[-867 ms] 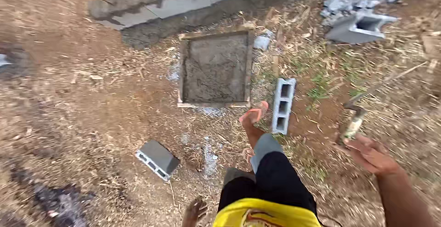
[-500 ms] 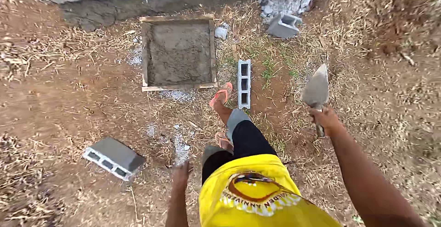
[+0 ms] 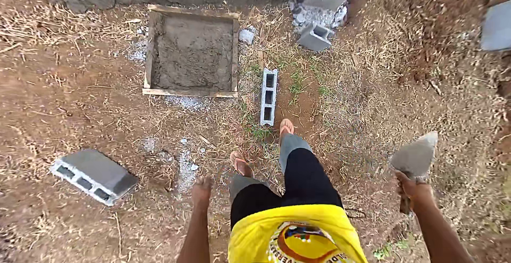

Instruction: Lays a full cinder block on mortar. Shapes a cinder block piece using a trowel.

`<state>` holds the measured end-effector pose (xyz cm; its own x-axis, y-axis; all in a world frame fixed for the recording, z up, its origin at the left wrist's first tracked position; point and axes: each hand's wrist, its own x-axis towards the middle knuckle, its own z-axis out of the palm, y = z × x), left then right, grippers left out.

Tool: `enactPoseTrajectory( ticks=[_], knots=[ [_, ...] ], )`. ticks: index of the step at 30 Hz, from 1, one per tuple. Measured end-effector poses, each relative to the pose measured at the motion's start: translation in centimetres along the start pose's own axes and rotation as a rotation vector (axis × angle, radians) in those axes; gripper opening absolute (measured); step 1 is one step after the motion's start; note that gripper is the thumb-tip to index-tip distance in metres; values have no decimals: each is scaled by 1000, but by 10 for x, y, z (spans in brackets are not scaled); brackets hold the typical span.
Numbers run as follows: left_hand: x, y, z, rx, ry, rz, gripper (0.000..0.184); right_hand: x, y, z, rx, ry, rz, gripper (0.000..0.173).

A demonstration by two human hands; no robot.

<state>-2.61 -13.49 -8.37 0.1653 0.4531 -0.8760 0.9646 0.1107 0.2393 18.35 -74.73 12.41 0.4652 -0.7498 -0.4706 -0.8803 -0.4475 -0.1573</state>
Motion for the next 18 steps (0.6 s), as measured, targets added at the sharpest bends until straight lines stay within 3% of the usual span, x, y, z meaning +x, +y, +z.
enactPoseTrajectory(
  ticks=[4, 9, 12, 15, 18],
  knots=[
    [29, 48, 95, -37, -120, 42, 33, 71, -118, 37, -266, -201, -144, 45],
    [70, 94, 229, -223, -162, -129, 38, 147, -276, 160, -212, -508, -421, 33],
    [92, 100, 295, -455, -116, -286, 39, 182, -350, 246, -383, -568, -617, 42],
    [111, 102, 340, -605, -99, -363, 38, 195, -420, 324, -552, -612, -706, 63],
    [119, 107, 360, -690, -87, -411, 38, 190, -464, 382, -463, -802, -713, 70]
  ],
)
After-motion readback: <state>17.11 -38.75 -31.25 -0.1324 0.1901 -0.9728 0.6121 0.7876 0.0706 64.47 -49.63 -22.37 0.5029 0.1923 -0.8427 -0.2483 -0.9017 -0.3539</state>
